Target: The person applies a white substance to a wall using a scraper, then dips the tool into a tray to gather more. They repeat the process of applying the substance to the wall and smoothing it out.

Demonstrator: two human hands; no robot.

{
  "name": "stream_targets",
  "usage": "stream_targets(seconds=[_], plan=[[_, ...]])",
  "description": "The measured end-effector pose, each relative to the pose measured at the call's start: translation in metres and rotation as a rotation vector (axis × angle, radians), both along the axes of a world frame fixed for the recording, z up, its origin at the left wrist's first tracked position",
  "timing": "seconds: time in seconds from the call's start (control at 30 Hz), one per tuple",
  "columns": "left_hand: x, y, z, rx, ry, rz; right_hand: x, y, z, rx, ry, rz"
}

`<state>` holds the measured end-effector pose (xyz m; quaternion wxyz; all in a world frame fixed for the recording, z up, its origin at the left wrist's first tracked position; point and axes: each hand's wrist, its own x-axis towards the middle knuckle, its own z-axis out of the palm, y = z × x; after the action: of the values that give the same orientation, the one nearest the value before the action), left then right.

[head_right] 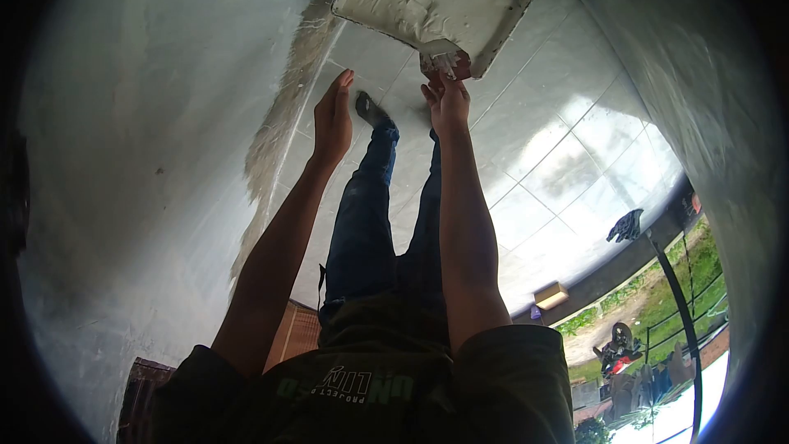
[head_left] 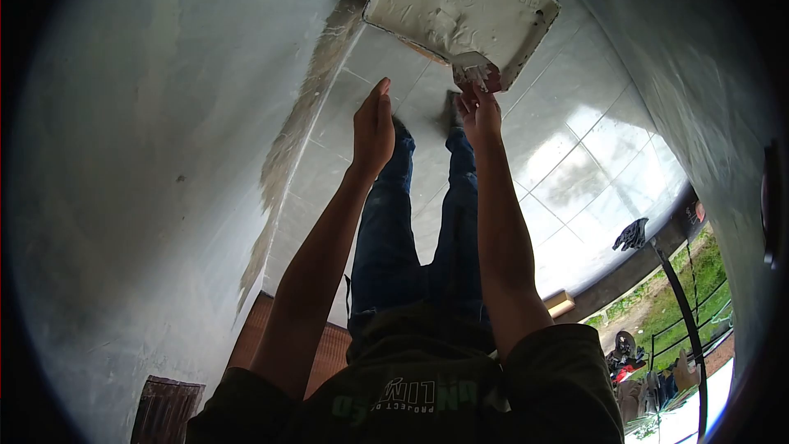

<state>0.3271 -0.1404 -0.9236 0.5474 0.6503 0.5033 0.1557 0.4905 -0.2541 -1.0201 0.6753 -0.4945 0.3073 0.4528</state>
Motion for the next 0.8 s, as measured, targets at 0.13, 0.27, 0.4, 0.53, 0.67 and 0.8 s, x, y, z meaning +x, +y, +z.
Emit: stream_targets(seconds=[0.13,0.27,0.4,0.53,0.67,0.8], plan=[[-0.001,-0.008,-0.002,-0.016,-0.007,-0.022,-0.025,-0.012,-0.033,0.041,0.077,-0.121],[-0.003,-0.013,-0.008,-0.037,-0.001,-0.026,-0.04,-0.035,-0.001,-0.093,-0.008,-0.036],[-0.001,-0.014,-0.009,-0.06,0.002,-0.013,-0.027,-0.04,0.029,-0.523,-0.752,0.678],[-0.004,-0.02,-0.016,-0.05,0.003,-0.039,0.014,-0.008,0.023,-0.653,-1.445,0.947],[-0.009,-0.021,-0.012,-0.051,0.061,-0.057,0.012,0.001,-0.012,-0.721,-1.636,1.282],[-0.016,-0.022,-0.011,-0.063,0.069,-0.035,0.003,-0.01,-0.02,-0.663,-1.667,1.348]])
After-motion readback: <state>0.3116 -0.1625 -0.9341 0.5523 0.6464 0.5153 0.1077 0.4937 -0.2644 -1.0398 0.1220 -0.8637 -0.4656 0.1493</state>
